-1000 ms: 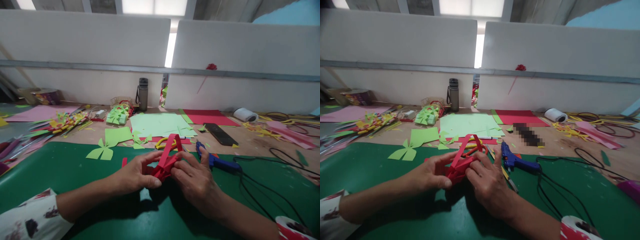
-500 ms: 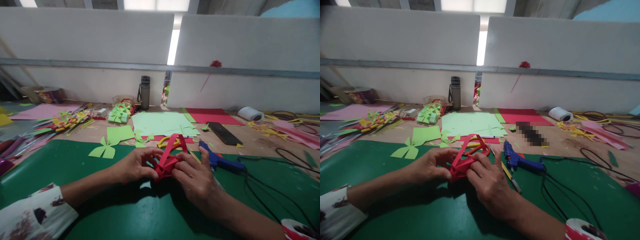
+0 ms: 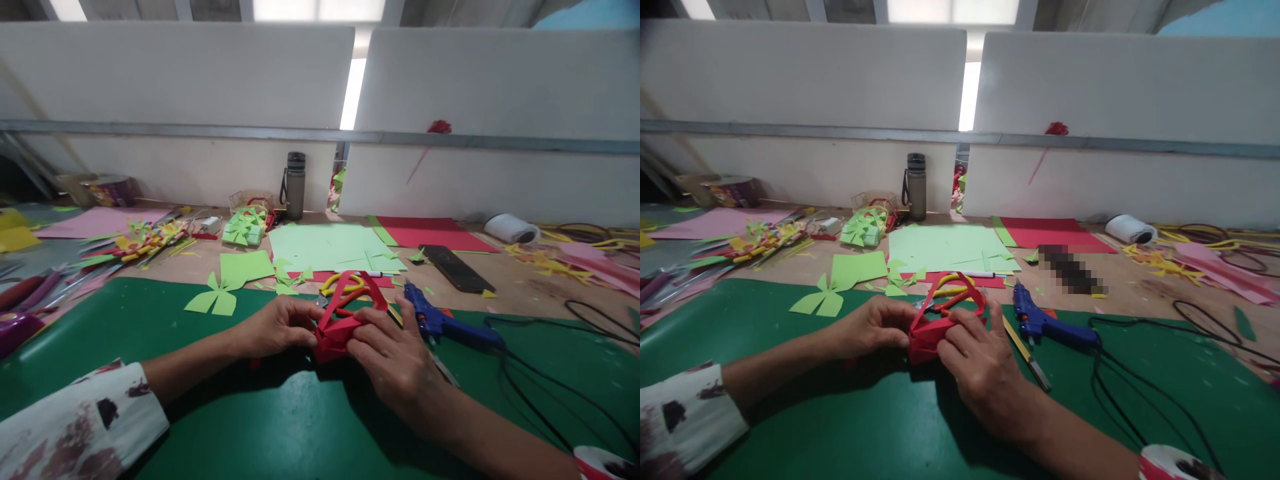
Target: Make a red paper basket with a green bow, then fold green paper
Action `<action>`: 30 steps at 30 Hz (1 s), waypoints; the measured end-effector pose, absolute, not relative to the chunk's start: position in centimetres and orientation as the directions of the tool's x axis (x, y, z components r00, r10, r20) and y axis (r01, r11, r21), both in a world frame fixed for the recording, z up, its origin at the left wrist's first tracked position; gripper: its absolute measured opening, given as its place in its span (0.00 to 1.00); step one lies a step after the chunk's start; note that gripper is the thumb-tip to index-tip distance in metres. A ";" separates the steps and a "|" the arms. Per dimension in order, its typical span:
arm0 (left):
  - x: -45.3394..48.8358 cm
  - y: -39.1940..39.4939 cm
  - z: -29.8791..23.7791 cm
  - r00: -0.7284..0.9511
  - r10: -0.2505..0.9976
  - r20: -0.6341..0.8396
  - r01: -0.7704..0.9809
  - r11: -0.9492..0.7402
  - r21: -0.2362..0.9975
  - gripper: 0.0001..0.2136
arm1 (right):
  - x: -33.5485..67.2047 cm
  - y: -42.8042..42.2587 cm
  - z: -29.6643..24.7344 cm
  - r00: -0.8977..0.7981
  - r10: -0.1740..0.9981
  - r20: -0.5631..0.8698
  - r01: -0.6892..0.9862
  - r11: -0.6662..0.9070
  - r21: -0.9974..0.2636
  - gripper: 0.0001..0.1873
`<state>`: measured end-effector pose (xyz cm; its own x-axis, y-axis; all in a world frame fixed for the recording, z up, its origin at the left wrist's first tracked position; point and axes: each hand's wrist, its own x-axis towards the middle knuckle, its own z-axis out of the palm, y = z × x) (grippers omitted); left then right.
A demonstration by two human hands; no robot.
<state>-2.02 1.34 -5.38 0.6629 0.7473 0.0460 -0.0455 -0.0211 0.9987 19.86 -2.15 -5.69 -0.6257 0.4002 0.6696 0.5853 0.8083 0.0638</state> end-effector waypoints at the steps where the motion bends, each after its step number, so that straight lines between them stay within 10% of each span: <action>1: -1.9 1.3 -5.4 0.658 0.752 0.044 -0.041 -0.022 0.999 0.10 | 19.8 -2.1 -5.7 -0.624 0.396 0.673 0.584 0.809 0.065 0.15; 14: -1.5 0.7 -5.9 0.588 0.807 0.049 -0.008 -0.055 0.998 0.08 | 20.1 -2.0 -6.0 -0.633 0.413 0.655 0.571 0.820 0.034 0.14; 30: -1.4 -0.5 -4.6 0.753 0.658 0.005 -0.270 0.302 0.914 0.35 | 20.2 -1.9 -4.9 -0.509 0.401 0.761 0.455 0.876 -0.158 0.10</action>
<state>-1.35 -0.47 -4.56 0.7532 0.6578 0.0046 -0.2696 0.3023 0.9143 20.16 -1.90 -4.85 -0.5093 0.4012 0.7614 0.4549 0.8765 -0.1576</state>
